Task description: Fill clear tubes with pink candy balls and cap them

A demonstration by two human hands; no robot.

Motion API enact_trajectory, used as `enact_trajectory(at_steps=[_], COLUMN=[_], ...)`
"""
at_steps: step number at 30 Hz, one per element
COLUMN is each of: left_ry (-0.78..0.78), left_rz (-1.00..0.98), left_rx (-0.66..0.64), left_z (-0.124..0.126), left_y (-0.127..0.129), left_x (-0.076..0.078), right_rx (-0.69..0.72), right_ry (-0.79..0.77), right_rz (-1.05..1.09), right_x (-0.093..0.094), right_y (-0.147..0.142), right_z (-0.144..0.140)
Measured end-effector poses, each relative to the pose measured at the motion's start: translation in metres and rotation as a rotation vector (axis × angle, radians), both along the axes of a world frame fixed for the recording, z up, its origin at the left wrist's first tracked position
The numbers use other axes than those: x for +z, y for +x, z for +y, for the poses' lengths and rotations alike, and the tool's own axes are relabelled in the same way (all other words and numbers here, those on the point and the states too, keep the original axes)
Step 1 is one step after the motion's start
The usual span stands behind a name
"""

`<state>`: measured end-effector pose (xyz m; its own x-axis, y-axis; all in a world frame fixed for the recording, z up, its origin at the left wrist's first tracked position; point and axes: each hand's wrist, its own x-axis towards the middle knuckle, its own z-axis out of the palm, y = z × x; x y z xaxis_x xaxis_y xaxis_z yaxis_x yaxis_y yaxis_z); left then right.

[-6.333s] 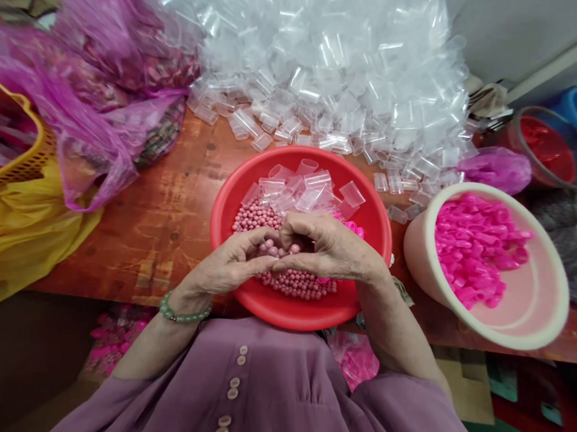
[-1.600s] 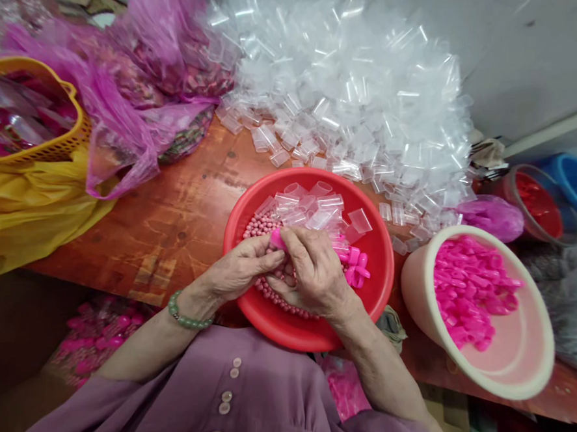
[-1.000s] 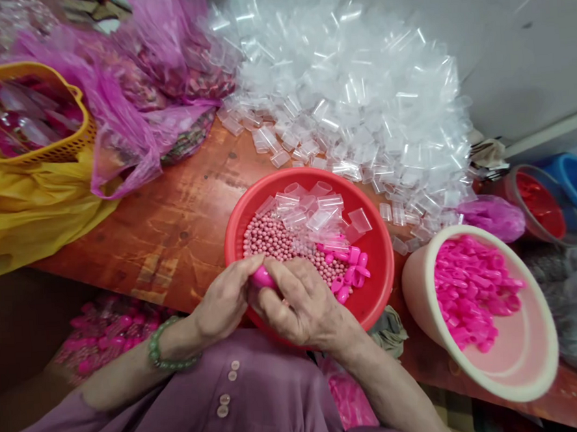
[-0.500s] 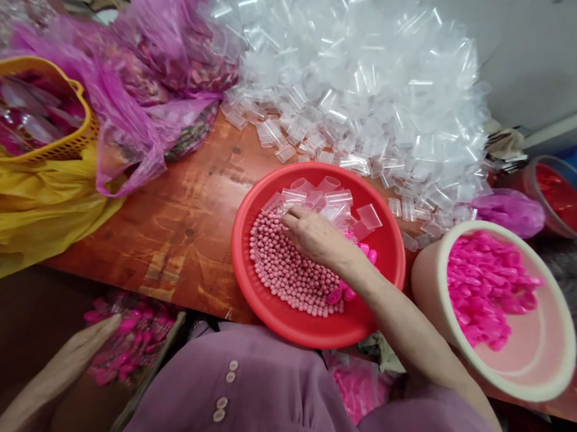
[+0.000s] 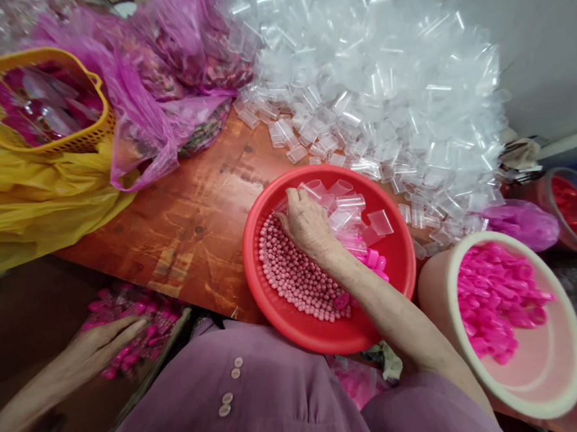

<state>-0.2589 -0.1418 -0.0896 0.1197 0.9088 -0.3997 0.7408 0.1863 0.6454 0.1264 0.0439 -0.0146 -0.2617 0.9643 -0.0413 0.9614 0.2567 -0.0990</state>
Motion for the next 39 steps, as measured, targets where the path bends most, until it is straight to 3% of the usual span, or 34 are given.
enact_trajectory(at_steps=[3,6,10,15,18,24,30,34,39], left_ry=[-0.091,0.078,0.337,0.587,0.655,0.664,0.644,0.578,0.612], left_rz=[-0.183,-0.313,-0.395,-0.449,-0.442,-0.461,-0.476,-0.464,-0.481], left_rx=[0.016,0.159,0.255,0.049,-0.029,-0.017,0.015,0.024,0.015], left_z=[0.023,0.045,0.058,0.059,0.060,0.066,0.071,0.070,0.070], left_y=[0.038,0.077,0.117,0.149,0.157,0.164,0.167,0.164,0.164], left_x=[0.033,0.050,0.046,0.040,0.039,0.034,0.017,0.009,0.010], right_rx=[-0.001,0.068,0.246,0.311,0.322,0.452,0.405,0.382,0.375], right_ry=[0.016,-0.008,-0.102,-0.277,-0.263,-0.095,-0.333,-0.350,-0.375], right_rz=[0.049,0.073,0.058,0.190,0.151,-0.161,0.025,-0.043,-0.045], right_x=[-0.005,-0.011,-0.021,-0.021,-0.010,0.000,0.014,0.022,0.015], right_y=[-0.002,-0.002,0.001,0.008,0.011,-0.002,-0.001,0.004,0.010], right_z=[0.002,0.002,-0.003,-0.003,-0.002,-0.025,-0.049,-0.054,-0.045])
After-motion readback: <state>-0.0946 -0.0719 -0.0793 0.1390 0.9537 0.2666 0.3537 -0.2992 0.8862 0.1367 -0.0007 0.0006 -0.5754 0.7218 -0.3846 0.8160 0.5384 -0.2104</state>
